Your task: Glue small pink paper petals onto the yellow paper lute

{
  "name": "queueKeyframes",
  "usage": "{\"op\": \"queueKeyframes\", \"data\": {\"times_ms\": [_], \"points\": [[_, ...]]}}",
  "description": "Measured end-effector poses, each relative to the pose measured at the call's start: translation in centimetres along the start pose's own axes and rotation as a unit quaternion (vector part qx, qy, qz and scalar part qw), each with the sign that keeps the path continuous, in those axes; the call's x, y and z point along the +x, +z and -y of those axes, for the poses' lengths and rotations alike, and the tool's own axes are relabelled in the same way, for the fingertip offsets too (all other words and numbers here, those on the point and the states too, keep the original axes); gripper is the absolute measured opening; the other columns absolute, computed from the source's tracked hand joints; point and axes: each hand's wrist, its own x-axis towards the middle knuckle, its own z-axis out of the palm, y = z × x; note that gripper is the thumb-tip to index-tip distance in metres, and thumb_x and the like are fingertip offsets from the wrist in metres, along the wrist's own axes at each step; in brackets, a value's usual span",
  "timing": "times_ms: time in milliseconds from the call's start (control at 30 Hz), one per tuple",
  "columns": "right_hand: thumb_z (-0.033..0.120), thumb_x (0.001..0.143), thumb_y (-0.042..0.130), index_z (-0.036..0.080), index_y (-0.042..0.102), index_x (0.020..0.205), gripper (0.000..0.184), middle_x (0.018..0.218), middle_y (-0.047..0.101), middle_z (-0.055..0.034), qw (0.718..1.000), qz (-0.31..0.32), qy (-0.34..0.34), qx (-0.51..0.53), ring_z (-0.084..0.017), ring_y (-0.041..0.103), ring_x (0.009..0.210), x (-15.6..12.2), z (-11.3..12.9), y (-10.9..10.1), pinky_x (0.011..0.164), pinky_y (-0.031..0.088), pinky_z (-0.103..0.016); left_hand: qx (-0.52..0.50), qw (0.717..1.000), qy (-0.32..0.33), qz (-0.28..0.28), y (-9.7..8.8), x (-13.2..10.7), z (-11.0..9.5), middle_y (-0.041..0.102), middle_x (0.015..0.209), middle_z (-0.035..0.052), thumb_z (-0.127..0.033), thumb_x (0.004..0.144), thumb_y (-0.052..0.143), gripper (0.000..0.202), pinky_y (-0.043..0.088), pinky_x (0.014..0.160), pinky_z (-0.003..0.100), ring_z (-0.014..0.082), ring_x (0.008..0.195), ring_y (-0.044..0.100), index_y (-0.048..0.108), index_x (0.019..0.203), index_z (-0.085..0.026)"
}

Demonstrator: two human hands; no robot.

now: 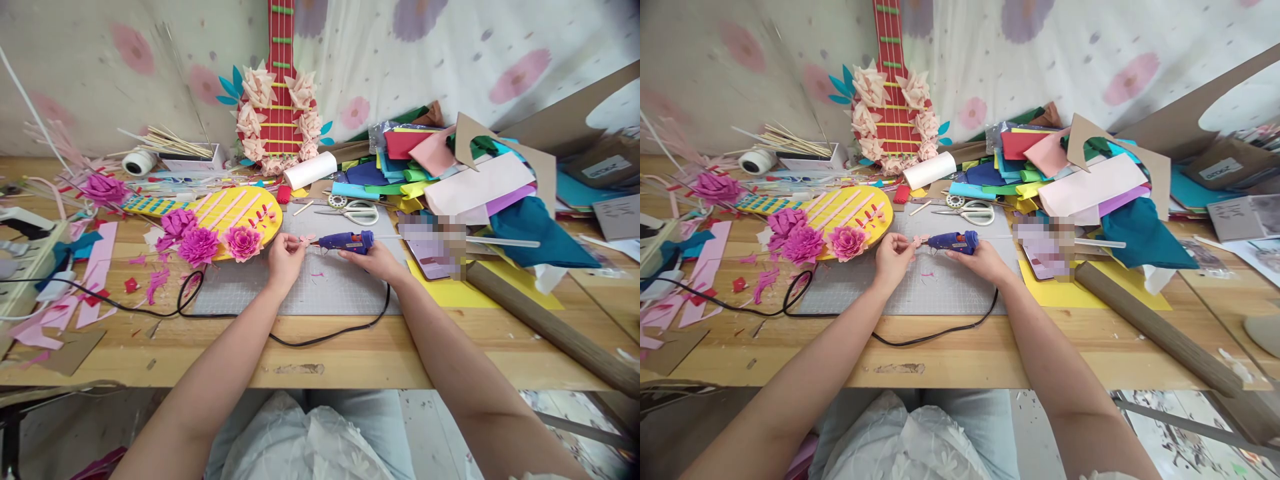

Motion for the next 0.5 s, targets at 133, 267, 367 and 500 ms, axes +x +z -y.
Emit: {"op": "queueKeyframes", "data": {"times_ms": [133,267,367,500], "points": [[0.053,0.069,0.063,0.019,0.067,0.081,0.037,0.066,0.062,-0.0021,1.0,-0.001,0.005,0.004,-0.018,0.057,0.067,0.0,-0.08,0.0,0.06,0.045,-0.029,0.002,1.0,0.004,-0.001,0.03,0.05,0.05,0.059,0.063,-0.003,-0.026,0.07,0.066,0.022,0.045,0.055,0.024,0.0115,0.056,0.057,0.046,0.076,-0.02],[0.052,0.07,0.063,0.018,0.067,0.082,0.036,0.067,0.062,-0.0025,1.0,-0.004,0.008,0.008,-0.018,0.057,0.067,-0.01,-0.07,0.01,0.06,0.045,-0.029,0.006,1.0,0.01,0.0,0.0,0.06,0.05,0.059,0.064,-0.0027,-0.026,0.069,0.067,0.022,0.045,0.057,0.024,0.0115,0.058,0.057,0.046,0.075,-0.02],[0.053,0.069,0.063,0.018,0.067,0.084,0.039,0.069,0.064,-0.003,1.0,-0.005,0.006,0.009,-0.018,0.057,0.067,-0.05,0.02,-0.01,0.06,0.045,-0.029,0.011,1.0,0.015,0.001,-0.03,0.07,0.09,0.058,0.064,-0.0029,-0.027,0.069,0.068,0.023,0.045,0.059,0.024,0.0115,0.06,0.058,0.047,0.075,-0.02],[0.056,0.069,0.063,0.016,0.067,0.085,0.043,0.07,0.064,-0.0036,1.0,-0.005,0.014,0.008,-0.017,0.057,0.067,-0.08,0.08,-0.07,0.061,0.045,-0.029,0.016,1.0,0.021,0.003,-0.02,0.08,0.24,0.058,0.064,-0.0031,-0.028,0.069,0.068,0.024,0.046,0.06,0.024,0.0113,0.06,0.058,0.047,0.075,-0.02]]}}
